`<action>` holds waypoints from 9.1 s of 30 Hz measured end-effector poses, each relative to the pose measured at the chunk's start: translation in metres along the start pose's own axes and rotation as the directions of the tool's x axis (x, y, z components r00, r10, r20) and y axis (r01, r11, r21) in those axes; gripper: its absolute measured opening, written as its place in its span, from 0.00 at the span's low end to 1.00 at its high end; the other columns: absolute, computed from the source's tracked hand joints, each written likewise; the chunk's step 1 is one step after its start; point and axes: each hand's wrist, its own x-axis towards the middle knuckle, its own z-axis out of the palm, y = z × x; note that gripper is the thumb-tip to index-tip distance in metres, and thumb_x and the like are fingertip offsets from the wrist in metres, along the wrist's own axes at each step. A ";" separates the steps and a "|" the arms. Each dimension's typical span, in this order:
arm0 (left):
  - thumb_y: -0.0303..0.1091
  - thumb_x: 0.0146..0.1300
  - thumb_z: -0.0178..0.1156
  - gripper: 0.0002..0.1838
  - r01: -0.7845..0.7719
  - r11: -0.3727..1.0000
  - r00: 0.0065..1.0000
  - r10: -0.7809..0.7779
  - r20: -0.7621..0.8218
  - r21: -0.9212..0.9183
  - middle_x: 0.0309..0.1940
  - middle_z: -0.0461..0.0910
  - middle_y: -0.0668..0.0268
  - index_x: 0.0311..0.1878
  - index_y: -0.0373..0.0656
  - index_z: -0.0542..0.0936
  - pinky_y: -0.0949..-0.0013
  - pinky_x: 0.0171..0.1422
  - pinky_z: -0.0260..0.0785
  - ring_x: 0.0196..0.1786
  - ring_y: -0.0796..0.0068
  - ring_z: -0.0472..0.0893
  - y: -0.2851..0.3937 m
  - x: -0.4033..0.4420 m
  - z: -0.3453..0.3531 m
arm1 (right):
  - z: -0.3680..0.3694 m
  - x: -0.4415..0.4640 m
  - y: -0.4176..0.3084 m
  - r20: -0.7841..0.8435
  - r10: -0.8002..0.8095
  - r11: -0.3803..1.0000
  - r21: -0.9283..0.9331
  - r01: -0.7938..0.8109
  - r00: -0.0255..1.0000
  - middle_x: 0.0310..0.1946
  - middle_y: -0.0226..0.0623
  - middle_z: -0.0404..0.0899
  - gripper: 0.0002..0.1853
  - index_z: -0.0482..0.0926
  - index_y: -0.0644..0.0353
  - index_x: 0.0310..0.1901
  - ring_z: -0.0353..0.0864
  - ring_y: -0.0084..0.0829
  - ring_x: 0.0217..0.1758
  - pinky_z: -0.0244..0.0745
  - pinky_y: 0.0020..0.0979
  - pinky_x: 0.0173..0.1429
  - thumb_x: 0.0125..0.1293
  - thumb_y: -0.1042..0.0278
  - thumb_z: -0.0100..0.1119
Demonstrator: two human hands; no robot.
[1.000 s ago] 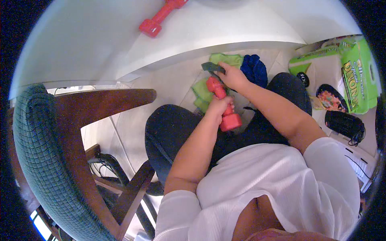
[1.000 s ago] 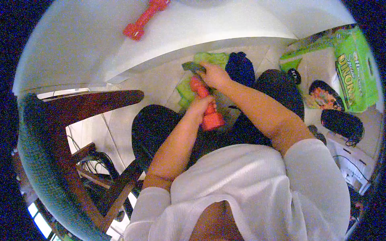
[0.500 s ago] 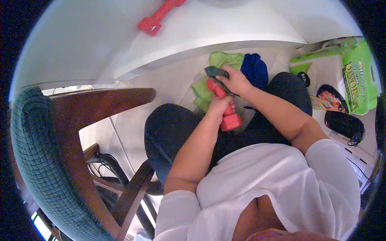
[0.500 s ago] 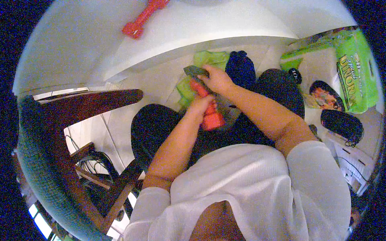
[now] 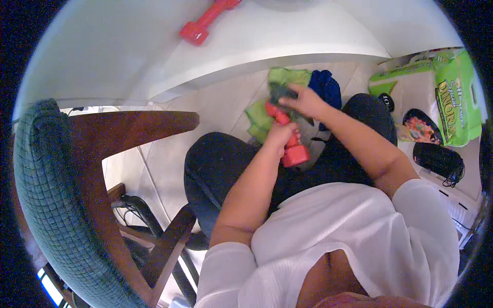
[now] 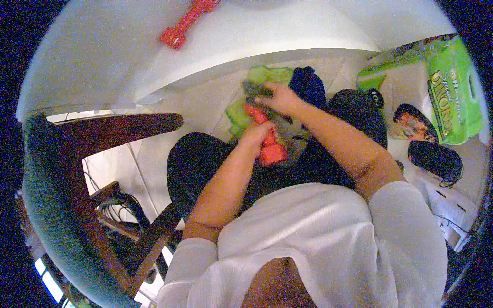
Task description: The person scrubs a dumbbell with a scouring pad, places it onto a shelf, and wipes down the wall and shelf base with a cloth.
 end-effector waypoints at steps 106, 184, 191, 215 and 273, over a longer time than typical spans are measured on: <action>0.24 0.47 0.51 0.04 -0.010 0.999 0.998 0.012 -0.057 0.031 0.16 0.69 0.66 0.29 0.41 0.69 0.69 0.20 0.65 0.17 0.73 0.71 -0.001 0.005 0.001 | 0.026 0.022 -0.023 0.051 0.028 0.983 -0.180 -0.019 0.998 0.35 0.46 0.76 0.20 0.73 0.56 0.43 0.75 0.44 0.40 0.69 0.38 0.44 0.50 0.54 0.56; 0.26 0.46 0.56 0.16 -0.024 1.000 0.995 0.025 0.098 -0.007 0.23 0.68 0.67 0.39 0.45 0.63 0.65 0.25 0.69 0.24 0.72 0.72 0.023 -0.020 0.010 | -0.042 -0.057 -0.016 0.098 0.444 0.637 0.665 -0.391 0.891 0.35 0.40 0.74 0.17 0.69 0.61 0.47 0.75 0.32 0.35 0.71 0.33 0.39 0.58 0.62 0.51; 0.20 0.45 0.51 0.14 0.026 0.995 0.999 -0.023 0.030 -0.092 0.19 0.69 0.64 0.35 0.44 0.62 0.67 0.22 0.69 0.19 0.71 0.72 0.004 -0.005 0.004 | -0.021 0.010 0.033 -0.217 -0.110 0.908 -0.418 0.009 0.970 0.41 0.43 0.69 0.18 0.70 0.57 0.45 0.73 0.43 0.40 0.70 0.35 0.44 0.52 0.63 0.56; 0.25 0.47 0.52 0.08 0.032 0.998 0.993 -0.039 0.115 0.062 0.20 0.70 0.66 0.32 0.44 0.66 0.70 0.24 0.67 0.20 0.73 0.72 0.000 -0.003 0.002 | -0.017 0.013 0.022 0.023 0.025 1.000 0.018 -0.026 0.999 0.32 0.40 0.77 0.19 0.74 0.62 0.41 0.74 0.27 0.34 0.68 0.26 0.42 0.53 0.56 0.58; 0.22 0.45 0.51 0.14 -0.041 0.989 0.999 0.037 0.034 0.144 0.19 0.70 0.64 0.38 0.40 0.63 0.67 0.20 0.67 0.17 0.69 0.72 -0.012 0.011 -0.003 | 0.003 0.027 0.003 -0.090 0.027 0.994 -0.103 -0.036 0.996 0.39 0.51 0.73 0.26 0.70 0.63 0.44 0.72 0.49 0.43 0.67 0.40 0.48 0.53 0.46 0.51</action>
